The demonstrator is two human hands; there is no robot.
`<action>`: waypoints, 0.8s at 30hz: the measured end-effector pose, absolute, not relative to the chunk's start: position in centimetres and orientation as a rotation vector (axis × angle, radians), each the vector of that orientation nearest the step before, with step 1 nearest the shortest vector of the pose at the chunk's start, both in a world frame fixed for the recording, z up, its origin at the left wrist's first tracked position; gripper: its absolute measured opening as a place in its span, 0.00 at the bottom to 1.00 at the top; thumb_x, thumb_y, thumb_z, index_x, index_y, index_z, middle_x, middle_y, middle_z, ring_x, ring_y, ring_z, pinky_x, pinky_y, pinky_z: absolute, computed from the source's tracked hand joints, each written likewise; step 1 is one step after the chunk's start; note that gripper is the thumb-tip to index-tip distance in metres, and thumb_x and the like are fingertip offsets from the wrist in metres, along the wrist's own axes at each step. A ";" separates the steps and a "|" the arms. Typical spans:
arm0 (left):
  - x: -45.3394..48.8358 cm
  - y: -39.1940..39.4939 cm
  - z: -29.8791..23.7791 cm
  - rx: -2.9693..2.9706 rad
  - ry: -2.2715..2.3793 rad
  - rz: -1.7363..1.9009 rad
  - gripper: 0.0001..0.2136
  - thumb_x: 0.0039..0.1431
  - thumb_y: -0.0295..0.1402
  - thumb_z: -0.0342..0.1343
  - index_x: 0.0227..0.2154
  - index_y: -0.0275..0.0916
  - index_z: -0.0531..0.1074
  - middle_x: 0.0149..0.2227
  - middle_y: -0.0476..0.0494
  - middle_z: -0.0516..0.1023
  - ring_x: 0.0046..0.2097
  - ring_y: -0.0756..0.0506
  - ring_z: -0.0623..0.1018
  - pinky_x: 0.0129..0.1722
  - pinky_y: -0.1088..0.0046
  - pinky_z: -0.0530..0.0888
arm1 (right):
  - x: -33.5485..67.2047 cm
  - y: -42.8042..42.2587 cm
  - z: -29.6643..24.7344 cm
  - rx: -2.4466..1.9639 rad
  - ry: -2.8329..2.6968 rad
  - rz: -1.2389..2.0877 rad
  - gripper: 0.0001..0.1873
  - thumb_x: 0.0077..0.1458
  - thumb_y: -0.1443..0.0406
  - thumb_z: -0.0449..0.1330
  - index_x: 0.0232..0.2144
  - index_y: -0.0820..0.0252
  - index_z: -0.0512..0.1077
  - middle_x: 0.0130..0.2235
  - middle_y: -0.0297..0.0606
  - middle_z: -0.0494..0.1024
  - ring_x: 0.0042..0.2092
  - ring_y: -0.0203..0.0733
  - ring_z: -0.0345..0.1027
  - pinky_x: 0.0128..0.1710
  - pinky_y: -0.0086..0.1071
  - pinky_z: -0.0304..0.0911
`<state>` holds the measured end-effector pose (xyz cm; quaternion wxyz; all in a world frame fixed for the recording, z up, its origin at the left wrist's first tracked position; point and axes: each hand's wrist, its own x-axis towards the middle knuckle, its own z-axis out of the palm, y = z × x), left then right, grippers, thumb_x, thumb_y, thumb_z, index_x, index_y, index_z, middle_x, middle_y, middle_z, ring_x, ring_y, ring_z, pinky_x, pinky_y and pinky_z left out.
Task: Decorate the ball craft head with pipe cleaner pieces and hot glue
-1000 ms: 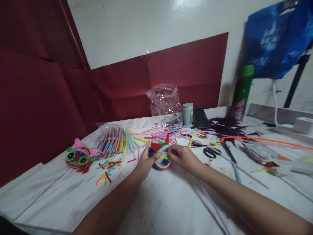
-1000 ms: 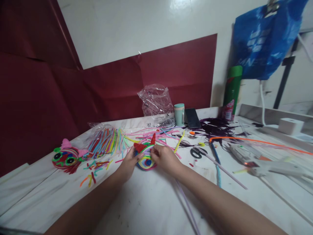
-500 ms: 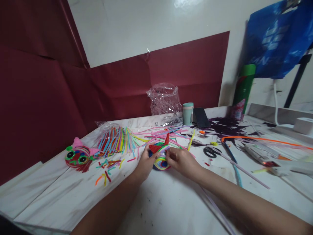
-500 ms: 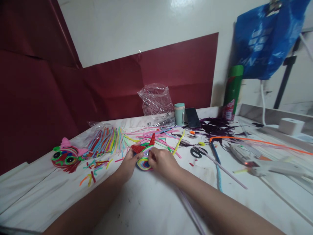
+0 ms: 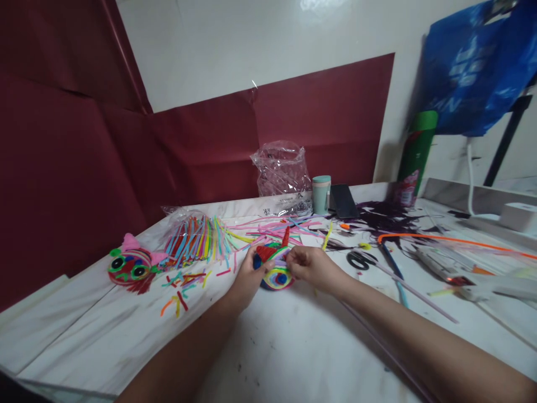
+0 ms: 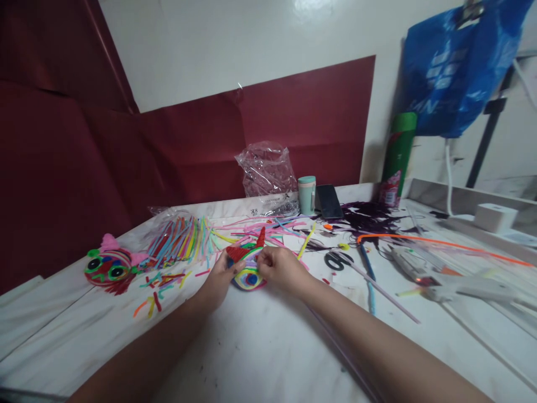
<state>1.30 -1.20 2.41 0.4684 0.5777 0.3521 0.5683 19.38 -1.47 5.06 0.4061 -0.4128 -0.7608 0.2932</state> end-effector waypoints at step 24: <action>1.1 -1.3 2.0 1.409 0.830 1.347 0.24 0.52 0.37 0.60 0.52 0.40 0.65 0.53 0.40 0.71 0.56 0.38 0.69 0.56 0.61 0.63 | 21.3 -1.3 5.8 -0.848 -2.321 0.001 0.10 0.58 0.71 0.51 0.33 0.59 0.71 0.34 0.42 0.76 0.34 0.40 0.69 0.33 0.28 0.60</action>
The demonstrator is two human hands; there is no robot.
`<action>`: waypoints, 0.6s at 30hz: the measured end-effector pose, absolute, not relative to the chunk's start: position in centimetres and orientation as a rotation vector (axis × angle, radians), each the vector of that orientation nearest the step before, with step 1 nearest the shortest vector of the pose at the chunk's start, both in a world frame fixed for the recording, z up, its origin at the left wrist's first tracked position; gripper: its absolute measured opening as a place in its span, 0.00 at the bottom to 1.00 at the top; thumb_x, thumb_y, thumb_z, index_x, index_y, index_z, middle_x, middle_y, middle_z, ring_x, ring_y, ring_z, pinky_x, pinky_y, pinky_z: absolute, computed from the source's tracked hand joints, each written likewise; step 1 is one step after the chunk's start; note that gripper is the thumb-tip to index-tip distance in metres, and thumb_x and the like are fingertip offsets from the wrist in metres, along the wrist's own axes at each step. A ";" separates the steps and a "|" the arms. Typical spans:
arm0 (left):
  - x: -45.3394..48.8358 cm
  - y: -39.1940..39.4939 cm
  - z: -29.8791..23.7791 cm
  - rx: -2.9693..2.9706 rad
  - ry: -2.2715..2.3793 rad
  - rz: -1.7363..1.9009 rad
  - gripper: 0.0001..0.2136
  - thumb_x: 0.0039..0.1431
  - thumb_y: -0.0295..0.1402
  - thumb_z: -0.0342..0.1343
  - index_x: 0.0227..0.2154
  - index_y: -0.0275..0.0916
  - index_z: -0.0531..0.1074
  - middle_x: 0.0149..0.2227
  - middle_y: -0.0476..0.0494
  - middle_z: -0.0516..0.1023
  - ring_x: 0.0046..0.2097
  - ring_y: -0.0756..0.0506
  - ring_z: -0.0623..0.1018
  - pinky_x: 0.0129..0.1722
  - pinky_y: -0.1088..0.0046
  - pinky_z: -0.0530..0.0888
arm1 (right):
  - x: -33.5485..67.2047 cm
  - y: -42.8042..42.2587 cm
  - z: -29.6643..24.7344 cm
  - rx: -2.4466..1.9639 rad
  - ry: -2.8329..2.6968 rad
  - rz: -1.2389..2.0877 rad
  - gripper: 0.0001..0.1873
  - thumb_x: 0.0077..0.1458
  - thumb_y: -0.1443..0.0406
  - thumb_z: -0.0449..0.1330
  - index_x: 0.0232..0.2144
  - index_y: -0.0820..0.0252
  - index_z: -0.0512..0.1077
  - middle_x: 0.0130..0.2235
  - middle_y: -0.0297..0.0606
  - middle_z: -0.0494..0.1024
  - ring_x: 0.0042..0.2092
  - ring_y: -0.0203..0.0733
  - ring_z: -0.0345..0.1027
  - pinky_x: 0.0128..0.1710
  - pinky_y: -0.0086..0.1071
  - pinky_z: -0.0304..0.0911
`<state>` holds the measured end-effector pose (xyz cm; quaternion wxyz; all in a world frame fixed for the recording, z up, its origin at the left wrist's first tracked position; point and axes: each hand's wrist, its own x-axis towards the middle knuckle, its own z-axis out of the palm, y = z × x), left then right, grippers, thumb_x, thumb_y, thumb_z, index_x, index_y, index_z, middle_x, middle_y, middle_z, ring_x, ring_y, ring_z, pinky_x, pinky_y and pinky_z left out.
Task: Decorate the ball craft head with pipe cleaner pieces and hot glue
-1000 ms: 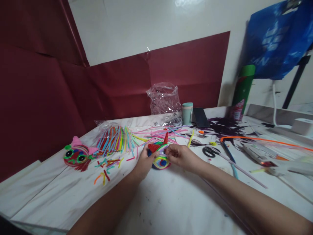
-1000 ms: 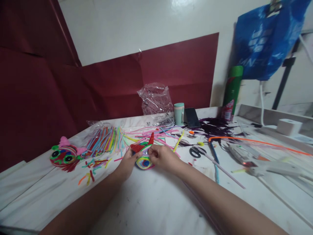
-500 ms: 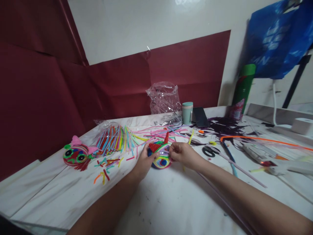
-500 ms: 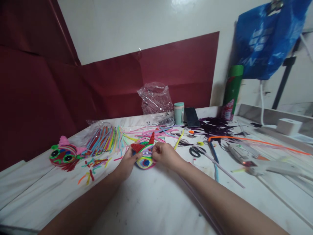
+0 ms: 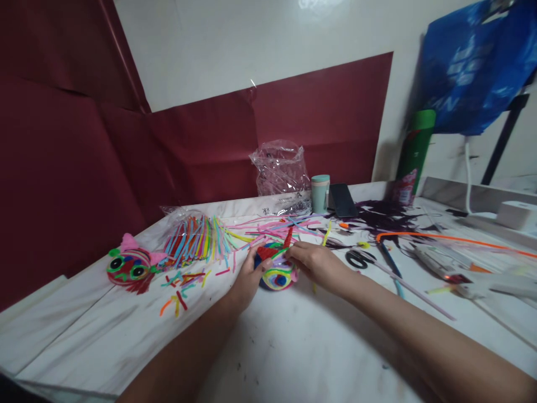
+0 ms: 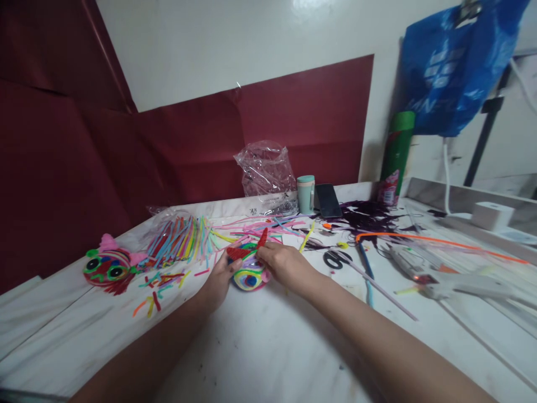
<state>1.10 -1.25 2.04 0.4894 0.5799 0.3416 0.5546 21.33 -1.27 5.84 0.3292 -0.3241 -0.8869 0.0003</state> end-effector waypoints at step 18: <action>1.4 -1.4 2.4 1.348 0.826 1.358 0.25 0.47 0.30 0.62 0.51 0.42 0.66 0.49 0.43 0.74 0.53 0.38 0.70 0.54 0.61 0.65 | 20.8 -1.1 6.0 -1.005 -2.065 0.396 0.04 0.51 0.69 0.55 0.25 0.59 0.68 0.24 0.32 0.73 0.26 0.35 0.64 0.27 0.26 0.57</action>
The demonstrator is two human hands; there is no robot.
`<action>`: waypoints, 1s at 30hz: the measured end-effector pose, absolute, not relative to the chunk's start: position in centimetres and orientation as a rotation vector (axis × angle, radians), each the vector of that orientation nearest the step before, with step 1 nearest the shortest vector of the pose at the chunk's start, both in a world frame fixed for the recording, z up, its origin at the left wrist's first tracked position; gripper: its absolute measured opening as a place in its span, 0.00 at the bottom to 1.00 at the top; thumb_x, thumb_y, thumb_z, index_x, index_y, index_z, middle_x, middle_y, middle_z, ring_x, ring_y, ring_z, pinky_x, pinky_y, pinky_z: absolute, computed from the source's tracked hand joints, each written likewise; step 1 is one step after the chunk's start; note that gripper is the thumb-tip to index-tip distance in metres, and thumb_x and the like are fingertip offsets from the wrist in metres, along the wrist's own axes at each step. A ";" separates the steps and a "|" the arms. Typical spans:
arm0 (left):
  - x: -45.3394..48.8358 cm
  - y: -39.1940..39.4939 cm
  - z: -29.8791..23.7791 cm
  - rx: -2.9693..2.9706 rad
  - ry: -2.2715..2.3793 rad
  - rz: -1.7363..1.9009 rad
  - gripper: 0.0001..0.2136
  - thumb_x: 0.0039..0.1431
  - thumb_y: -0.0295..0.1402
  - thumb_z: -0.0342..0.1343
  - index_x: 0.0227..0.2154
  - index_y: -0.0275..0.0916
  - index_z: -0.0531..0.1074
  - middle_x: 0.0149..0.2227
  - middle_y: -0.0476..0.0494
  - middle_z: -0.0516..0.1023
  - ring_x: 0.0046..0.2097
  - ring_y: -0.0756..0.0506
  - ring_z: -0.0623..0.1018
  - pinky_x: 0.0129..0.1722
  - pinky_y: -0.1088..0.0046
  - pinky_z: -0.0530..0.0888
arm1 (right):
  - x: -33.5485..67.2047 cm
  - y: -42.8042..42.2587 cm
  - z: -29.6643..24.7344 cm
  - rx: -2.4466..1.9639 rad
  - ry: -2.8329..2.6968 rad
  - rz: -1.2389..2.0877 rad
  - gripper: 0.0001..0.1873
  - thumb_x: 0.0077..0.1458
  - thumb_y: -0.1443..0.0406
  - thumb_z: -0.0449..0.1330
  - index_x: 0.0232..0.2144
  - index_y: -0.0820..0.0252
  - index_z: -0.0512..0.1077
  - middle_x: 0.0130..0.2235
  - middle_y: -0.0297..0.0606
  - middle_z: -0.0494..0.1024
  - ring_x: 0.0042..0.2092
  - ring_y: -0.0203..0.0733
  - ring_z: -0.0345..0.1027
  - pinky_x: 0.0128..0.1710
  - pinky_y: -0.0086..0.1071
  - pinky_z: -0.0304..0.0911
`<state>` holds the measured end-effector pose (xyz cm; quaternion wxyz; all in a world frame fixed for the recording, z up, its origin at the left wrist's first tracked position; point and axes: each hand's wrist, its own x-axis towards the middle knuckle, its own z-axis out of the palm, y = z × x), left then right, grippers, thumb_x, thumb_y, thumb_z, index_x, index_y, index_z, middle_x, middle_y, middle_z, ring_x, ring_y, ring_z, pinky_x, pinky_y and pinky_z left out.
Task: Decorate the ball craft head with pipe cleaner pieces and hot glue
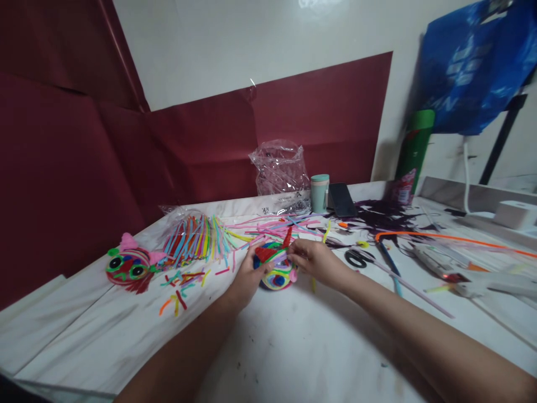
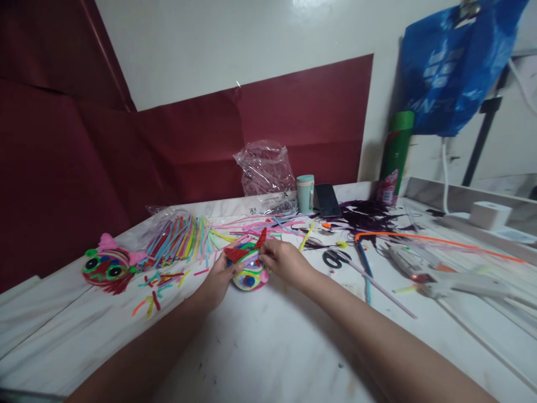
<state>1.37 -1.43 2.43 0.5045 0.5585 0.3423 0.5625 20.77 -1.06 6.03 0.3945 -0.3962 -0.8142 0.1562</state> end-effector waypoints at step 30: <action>0.8 -0.9 2.1 1.428 0.814 1.326 0.26 0.47 0.30 0.61 0.52 0.41 0.65 0.52 0.42 0.71 0.56 0.38 0.68 0.55 0.62 0.64 | 20.2 -0.5 5.2 -1.045 -1.859 0.798 0.07 0.45 0.63 0.56 0.20 0.59 0.65 0.18 0.29 0.66 0.22 0.33 0.56 0.23 0.27 0.51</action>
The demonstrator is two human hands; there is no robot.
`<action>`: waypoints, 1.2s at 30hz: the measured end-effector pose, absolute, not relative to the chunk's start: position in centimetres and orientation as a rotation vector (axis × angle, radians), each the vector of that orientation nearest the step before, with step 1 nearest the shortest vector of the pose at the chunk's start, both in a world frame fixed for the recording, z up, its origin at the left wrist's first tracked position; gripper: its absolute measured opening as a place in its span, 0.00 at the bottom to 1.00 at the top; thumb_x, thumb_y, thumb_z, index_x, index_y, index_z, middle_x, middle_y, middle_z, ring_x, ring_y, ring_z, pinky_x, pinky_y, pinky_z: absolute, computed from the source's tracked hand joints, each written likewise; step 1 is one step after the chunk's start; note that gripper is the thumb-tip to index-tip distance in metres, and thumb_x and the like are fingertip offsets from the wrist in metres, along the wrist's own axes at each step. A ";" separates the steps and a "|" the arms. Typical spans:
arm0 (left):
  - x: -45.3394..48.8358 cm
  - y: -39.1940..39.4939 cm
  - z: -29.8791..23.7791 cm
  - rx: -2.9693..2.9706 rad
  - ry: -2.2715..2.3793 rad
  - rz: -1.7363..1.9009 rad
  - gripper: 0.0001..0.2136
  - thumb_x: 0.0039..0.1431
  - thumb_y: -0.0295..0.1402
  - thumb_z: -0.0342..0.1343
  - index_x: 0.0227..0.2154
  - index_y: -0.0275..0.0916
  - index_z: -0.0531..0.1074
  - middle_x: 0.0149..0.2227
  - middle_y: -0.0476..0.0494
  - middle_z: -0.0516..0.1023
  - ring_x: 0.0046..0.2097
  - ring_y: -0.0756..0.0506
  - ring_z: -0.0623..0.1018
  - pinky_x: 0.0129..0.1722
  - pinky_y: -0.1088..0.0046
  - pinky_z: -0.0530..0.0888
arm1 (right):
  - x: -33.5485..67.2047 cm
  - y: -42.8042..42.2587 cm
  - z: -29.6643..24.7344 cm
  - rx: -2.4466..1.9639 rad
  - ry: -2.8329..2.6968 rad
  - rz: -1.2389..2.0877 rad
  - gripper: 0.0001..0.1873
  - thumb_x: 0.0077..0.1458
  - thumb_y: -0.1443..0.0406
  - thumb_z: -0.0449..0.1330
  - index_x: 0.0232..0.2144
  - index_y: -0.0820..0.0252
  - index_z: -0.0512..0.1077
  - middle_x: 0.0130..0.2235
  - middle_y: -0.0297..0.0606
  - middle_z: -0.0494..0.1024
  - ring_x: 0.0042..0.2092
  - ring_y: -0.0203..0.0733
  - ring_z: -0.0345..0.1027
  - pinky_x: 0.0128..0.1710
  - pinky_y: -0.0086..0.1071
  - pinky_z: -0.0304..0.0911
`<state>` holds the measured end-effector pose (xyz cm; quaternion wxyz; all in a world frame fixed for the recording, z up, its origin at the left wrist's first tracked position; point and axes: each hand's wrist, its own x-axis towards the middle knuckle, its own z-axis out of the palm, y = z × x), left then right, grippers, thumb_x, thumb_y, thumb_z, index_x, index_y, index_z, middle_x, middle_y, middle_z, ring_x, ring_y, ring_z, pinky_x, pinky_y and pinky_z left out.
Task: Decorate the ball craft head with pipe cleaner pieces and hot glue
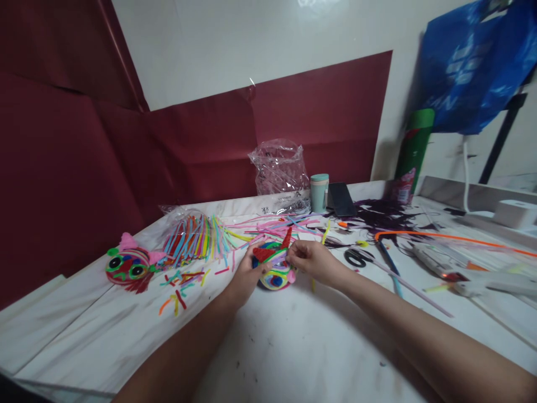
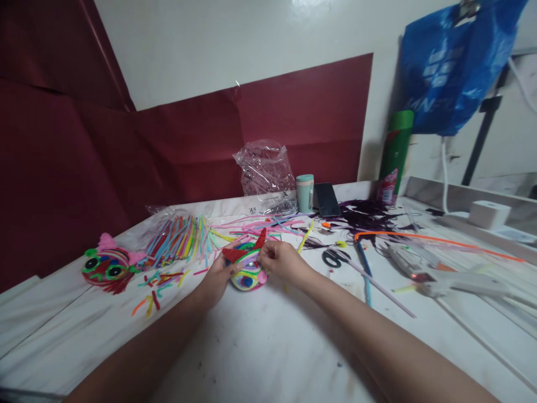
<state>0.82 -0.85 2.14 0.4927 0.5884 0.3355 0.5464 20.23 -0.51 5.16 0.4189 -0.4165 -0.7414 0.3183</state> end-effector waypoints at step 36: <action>0.9 -1.5 2.7 1.445 0.920 1.227 0.38 0.41 0.31 0.66 0.57 0.38 0.58 0.54 0.36 0.70 0.55 0.36 0.70 0.54 0.57 0.66 | 20.3 0.0 4.9 -0.913 -1.654 1.152 0.24 0.40 0.46 0.63 0.21 0.58 0.61 0.19 0.26 0.63 0.21 0.30 0.56 0.19 0.25 0.52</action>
